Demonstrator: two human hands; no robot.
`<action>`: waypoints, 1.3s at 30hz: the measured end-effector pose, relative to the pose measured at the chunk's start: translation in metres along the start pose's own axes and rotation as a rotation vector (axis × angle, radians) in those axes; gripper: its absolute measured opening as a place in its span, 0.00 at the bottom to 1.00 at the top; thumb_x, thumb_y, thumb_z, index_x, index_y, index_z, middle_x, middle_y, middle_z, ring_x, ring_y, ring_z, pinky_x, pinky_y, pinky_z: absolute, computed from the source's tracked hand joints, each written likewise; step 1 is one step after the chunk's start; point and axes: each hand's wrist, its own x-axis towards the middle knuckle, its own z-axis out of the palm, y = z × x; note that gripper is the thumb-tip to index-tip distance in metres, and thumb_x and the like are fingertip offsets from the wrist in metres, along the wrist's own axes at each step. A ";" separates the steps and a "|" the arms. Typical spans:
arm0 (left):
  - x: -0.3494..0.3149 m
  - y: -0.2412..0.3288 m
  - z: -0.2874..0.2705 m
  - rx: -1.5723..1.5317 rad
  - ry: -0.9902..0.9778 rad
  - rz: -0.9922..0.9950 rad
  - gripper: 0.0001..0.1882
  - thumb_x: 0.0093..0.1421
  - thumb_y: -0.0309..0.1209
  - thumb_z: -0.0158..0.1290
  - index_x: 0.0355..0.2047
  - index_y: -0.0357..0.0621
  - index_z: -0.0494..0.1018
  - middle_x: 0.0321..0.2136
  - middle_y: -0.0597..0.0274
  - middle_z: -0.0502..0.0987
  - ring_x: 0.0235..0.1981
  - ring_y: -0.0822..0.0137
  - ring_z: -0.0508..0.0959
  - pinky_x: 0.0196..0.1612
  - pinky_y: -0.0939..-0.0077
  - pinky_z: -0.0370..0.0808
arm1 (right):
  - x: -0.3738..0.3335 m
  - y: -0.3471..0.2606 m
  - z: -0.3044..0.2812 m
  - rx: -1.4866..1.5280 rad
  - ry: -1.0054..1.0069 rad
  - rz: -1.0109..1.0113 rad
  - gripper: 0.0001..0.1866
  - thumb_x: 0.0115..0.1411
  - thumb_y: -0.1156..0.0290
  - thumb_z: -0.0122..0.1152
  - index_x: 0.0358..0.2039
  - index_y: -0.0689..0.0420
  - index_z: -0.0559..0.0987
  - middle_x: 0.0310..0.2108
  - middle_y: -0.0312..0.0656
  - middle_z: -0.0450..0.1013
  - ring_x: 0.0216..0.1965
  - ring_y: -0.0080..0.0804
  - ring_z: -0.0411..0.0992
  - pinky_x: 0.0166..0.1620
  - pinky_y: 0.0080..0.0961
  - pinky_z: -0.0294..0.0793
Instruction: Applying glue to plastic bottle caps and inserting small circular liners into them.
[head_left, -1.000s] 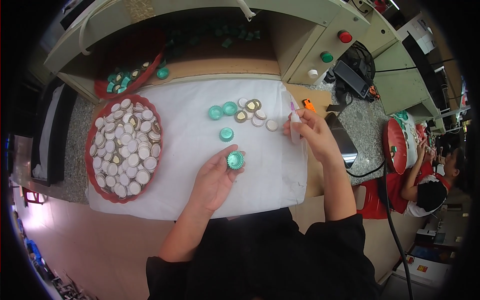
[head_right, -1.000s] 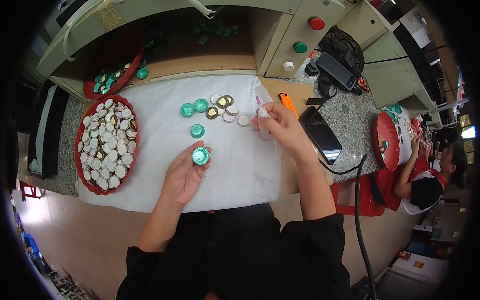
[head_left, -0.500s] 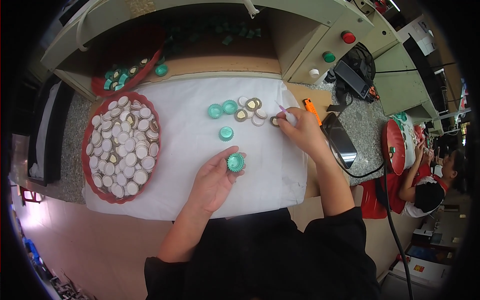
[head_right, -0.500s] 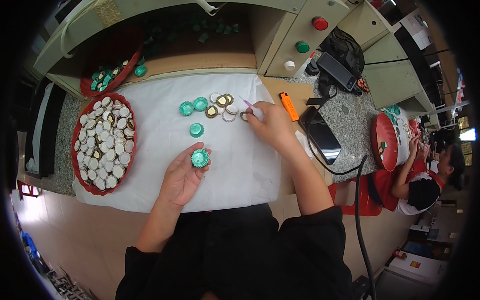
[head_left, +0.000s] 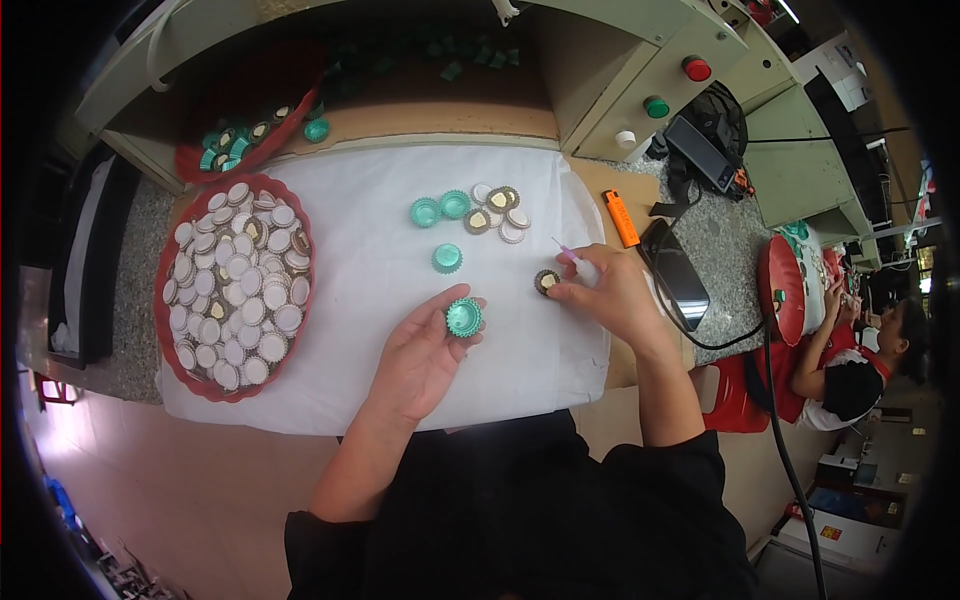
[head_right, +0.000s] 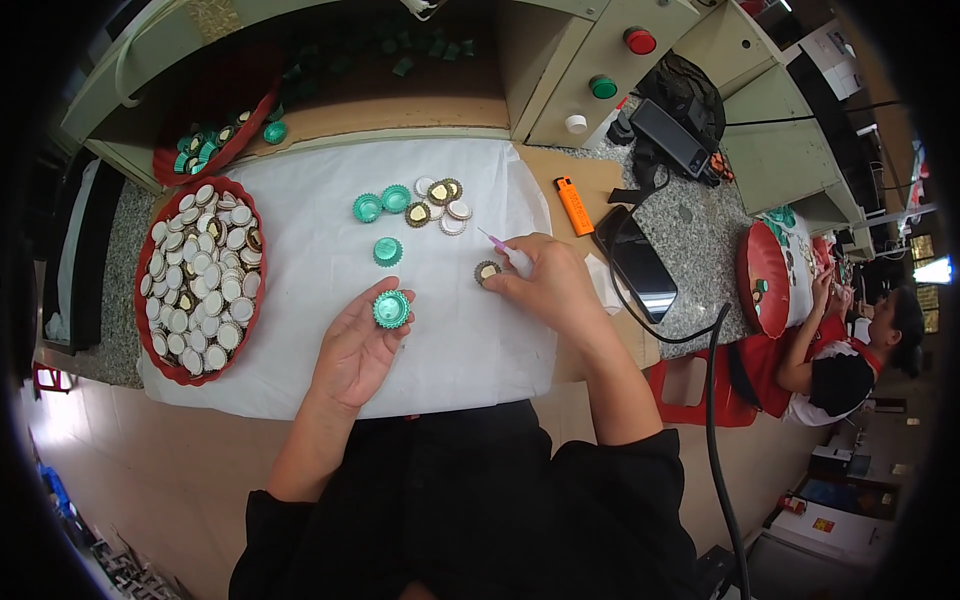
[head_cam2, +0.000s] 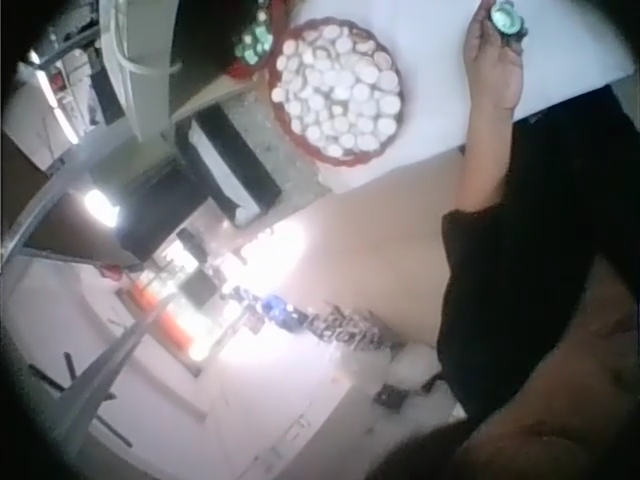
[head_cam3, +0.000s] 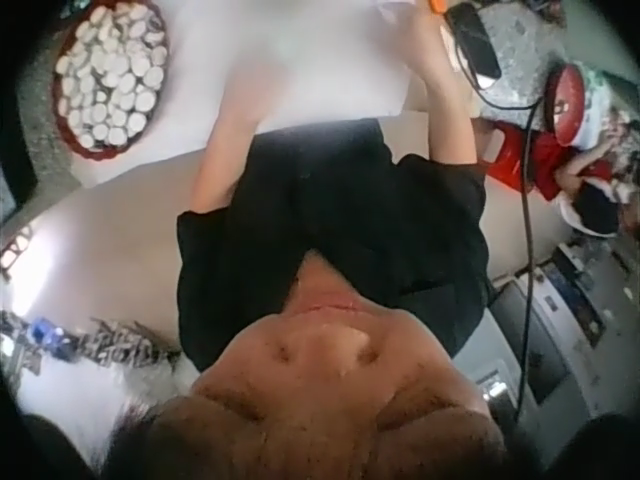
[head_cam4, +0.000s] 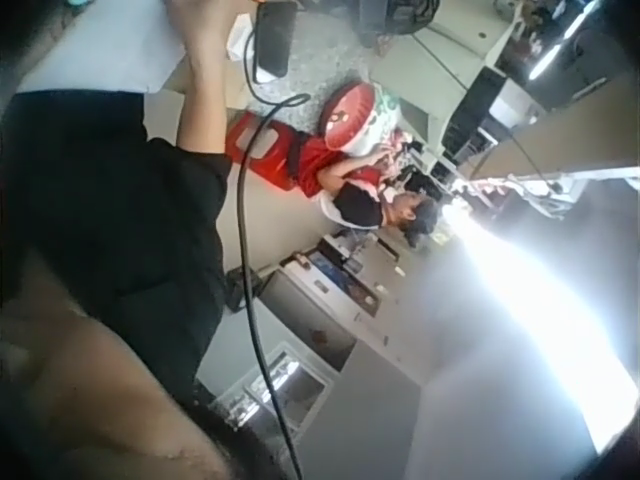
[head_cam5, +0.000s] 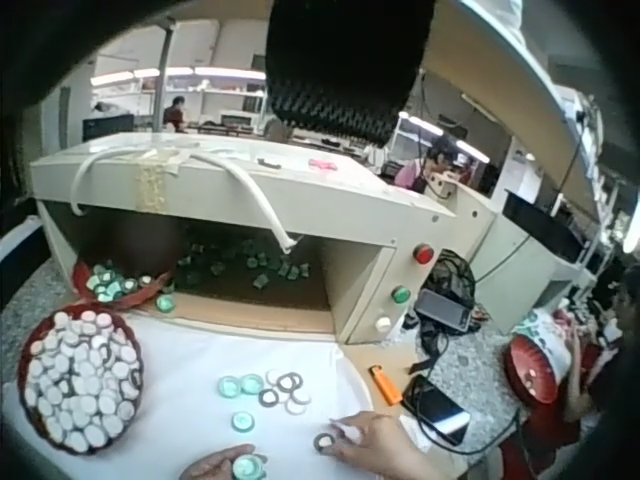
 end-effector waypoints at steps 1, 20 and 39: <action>0.000 0.000 0.000 0.002 0.000 0.003 0.18 0.60 0.31 0.38 0.48 0.33 0.59 0.43 0.50 0.65 0.40 0.65 0.68 0.45 0.74 0.65 | 0.000 0.000 0.005 -0.054 0.021 0.008 0.18 0.39 0.70 0.65 0.31 0.63 0.74 0.28 0.47 0.71 0.28 0.35 0.70 0.33 0.23 0.67; -0.001 0.000 0.000 0.010 -0.010 0.004 0.19 0.60 0.31 0.38 0.49 0.33 0.58 0.44 0.49 0.65 0.40 0.65 0.68 0.45 0.74 0.65 | -0.003 0.006 0.013 -0.063 -0.028 -0.039 0.18 0.39 0.74 0.64 0.34 0.60 0.75 0.30 0.45 0.69 0.31 0.38 0.69 0.35 0.23 0.67; 0.000 -0.003 0.000 -0.036 -0.015 0.037 0.19 0.57 0.31 0.43 0.48 0.37 0.58 0.45 0.52 0.65 0.46 0.63 0.66 0.47 0.72 0.66 | -0.043 -0.053 0.069 0.603 0.217 -0.028 0.13 0.42 0.75 0.65 0.30 0.62 0.74 0.25 0.31 0.70 0.21 0.11 0.61 0.25 0.09 0.61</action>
